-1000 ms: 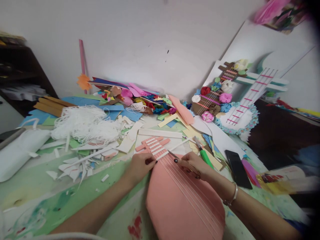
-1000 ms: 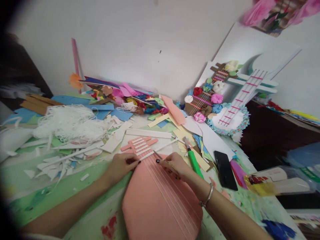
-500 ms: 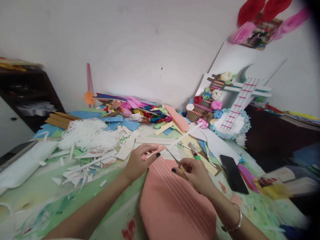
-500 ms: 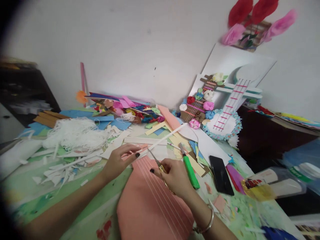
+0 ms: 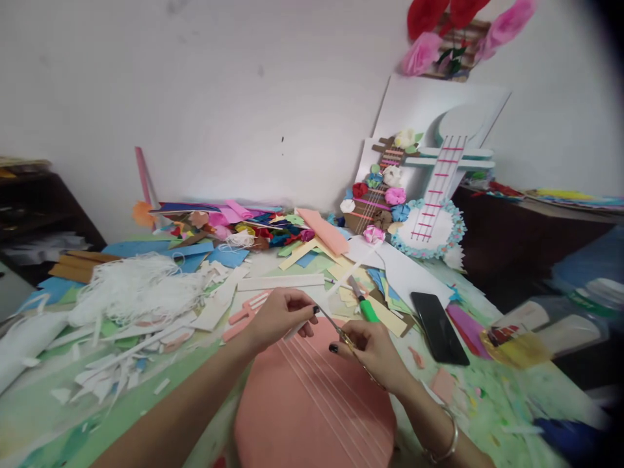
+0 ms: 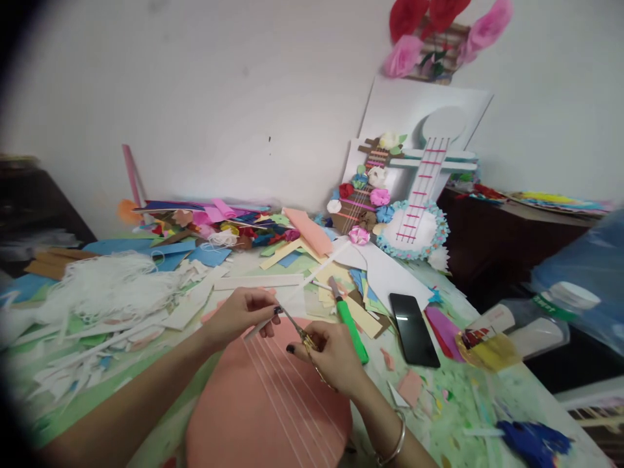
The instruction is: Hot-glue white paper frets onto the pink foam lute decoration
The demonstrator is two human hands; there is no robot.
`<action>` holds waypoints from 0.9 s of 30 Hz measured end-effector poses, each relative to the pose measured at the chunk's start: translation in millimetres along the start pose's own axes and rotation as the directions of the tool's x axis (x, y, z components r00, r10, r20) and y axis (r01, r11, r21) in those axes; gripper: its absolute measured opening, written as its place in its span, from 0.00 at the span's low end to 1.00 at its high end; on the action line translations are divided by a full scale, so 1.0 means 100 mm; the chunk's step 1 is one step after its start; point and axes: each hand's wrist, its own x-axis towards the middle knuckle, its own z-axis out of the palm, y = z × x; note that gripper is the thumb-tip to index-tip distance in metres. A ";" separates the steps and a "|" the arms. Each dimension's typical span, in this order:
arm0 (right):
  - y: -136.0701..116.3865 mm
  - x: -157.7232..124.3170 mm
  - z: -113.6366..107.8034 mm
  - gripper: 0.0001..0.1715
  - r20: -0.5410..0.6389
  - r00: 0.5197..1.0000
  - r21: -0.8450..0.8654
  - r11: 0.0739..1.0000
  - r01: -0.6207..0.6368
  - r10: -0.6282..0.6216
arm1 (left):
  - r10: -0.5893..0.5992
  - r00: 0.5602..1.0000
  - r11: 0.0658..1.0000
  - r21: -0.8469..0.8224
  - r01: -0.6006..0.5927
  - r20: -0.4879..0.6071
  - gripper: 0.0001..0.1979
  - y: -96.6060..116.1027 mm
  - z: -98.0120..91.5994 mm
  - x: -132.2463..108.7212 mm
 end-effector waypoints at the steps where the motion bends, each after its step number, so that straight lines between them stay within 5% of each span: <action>1: 0.04 -0.01 -0.02 0.21 0.009 1.000 0.026 1.000 -0.008 0.008 | -0.006 1.000 1.000 -0.009 0.006 0.012 0.10 0.00 0.04 0.02; 14: 0.31 0.02 0.05 0.24 0.043 0.999 0.279 0.960 -0.034 0.023 | -0.074 0.997 0.997 0.009 0.073 0.027 0.12 -0.16 0.16 0.18; 27: 0.29 0.02 0.04 0.22 0.035 0.997 0.215 0.974 -0.069 0.063 | -0.064 0.998 0.996 -0.054 0.064 0.016 0.12 -0.25 0.16 0.18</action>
